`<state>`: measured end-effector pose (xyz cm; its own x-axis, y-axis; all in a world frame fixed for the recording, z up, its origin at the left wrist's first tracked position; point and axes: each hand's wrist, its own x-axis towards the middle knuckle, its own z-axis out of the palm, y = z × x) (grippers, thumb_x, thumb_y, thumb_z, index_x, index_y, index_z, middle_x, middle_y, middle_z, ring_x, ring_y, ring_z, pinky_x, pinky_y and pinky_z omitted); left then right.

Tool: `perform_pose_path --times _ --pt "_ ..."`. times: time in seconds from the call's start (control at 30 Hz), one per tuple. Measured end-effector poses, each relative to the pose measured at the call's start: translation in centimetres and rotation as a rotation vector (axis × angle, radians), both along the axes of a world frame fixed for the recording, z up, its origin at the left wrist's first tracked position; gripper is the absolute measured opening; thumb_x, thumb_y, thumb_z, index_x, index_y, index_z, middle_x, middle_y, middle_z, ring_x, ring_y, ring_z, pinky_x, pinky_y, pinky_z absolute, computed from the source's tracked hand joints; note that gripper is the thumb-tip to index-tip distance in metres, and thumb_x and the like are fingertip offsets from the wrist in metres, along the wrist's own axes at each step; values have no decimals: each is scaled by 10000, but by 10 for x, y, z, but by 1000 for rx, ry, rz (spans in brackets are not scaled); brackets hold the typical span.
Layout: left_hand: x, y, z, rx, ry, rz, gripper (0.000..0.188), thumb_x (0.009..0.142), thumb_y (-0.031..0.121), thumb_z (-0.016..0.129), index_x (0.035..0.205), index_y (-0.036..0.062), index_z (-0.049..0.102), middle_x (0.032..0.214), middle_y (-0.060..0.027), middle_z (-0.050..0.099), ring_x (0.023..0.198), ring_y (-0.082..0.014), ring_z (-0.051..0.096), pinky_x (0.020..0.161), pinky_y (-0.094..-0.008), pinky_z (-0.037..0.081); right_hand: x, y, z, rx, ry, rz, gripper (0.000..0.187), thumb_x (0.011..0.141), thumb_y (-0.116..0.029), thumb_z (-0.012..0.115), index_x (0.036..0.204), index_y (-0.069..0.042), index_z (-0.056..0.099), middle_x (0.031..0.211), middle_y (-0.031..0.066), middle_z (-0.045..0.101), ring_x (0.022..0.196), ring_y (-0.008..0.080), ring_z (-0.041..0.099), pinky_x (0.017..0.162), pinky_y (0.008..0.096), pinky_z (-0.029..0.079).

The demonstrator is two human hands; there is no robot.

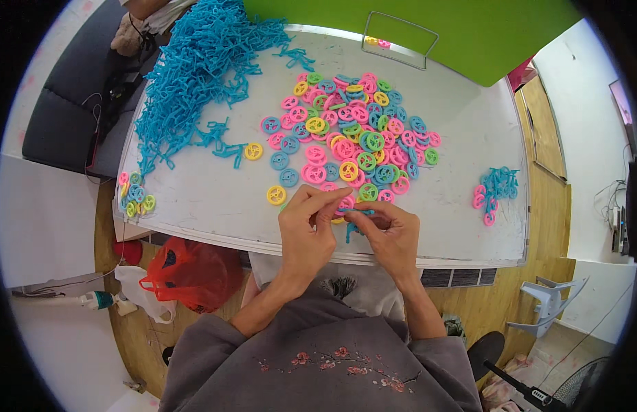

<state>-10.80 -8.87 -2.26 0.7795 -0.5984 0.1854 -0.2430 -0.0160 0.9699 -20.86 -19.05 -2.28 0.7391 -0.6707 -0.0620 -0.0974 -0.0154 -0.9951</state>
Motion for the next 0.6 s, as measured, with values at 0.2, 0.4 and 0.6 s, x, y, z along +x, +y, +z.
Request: perform_pose_path --times 0.2,0.4,0.6 --pt "-1 1 -3 -40 176 -42 207 920 -29 511 1038 16 676 862 -35 525 770 -94 557 707 -226 546 2 3 3 67 2 -17 178 824 -78 698 976 14 679 803 87 710 713 97 654 615 222 501" --pt "-3 1 2 90 -21 21 213 902 -44 526 1030 24 682 858 -47 534 741 -89 551 623 -203 490 4 5 2 51 24 -47 180 817 -80 706 972 10 683 761 80 704 668 75 632 579 205 475" --pt "-2 1 10 30 -119 84 271 815 -113 553 990 45 688 776 -86 554 667 -170 581 552 -273 438 7 8 10 -139 61 -92 173 803 -49 709 967 0 690 794 68 709 689 93 648 618 235 505"
